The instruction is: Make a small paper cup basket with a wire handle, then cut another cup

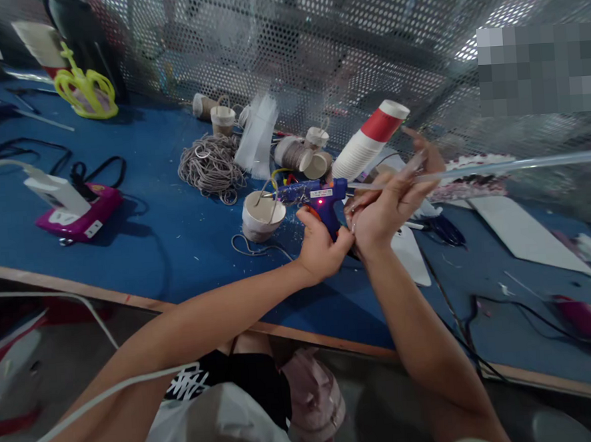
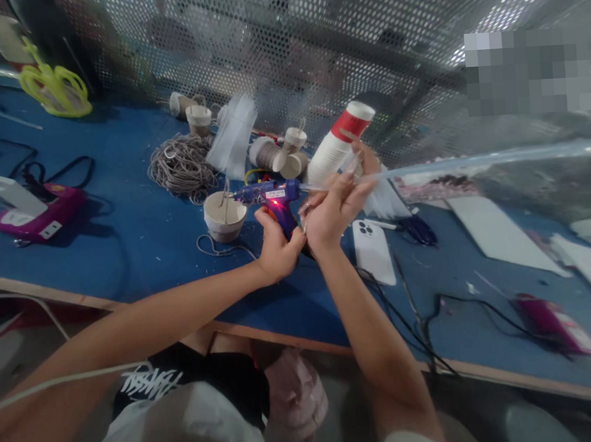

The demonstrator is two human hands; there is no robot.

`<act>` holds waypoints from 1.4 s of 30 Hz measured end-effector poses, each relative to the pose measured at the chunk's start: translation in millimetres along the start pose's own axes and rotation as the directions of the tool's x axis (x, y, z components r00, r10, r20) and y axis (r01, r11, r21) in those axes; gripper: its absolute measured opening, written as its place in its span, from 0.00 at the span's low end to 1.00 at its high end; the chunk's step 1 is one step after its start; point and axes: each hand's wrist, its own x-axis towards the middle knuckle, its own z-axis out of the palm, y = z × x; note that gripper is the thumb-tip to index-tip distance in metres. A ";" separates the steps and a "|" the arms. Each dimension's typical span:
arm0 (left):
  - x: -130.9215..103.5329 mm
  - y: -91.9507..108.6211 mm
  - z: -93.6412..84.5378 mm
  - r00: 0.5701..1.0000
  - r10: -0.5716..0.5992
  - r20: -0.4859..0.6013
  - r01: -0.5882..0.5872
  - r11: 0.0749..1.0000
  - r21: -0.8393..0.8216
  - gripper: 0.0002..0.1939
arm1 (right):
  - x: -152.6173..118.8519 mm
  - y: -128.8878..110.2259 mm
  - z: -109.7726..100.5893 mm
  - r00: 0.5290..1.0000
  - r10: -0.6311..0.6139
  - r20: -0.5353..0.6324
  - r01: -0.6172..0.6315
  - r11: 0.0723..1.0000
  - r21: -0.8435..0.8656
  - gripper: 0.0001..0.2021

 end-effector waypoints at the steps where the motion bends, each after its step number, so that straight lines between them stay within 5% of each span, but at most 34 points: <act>1: -0.1 0.1 -0.1 1.000 -0.002 0.002 0.002 1.000 0.002 0.24 | 0.3 0.6 -0.1 1.000 -0.007 0.003 0.007 1.000 0.002 0.14; 15: -0.2 -3.7 -0.3 1.000 0.002 0.011 -0.002 1.000 -0.019 0.24 | -1.1 7.3 -2.4 0.984 -0.158 0.087 0.161 0.987 -0.019 0.10; 30: 0.4 -6.0 0.7 1.000 0.023 -0.017 -0.023 0.999 -0.023 0.24 | 0.0 7.1 -2.0 1.000 0.020 0.007 -0.020 0.995 -0.102 0.12; 42: 0.2 -7.4 -0.1 0.999 0.038 -0.014 -0.039 0.999 -0.025 0.23 | 3.0 19.6 -6.2 0.997 -0.062 0.035 0.066 0.990 -0.125 0.16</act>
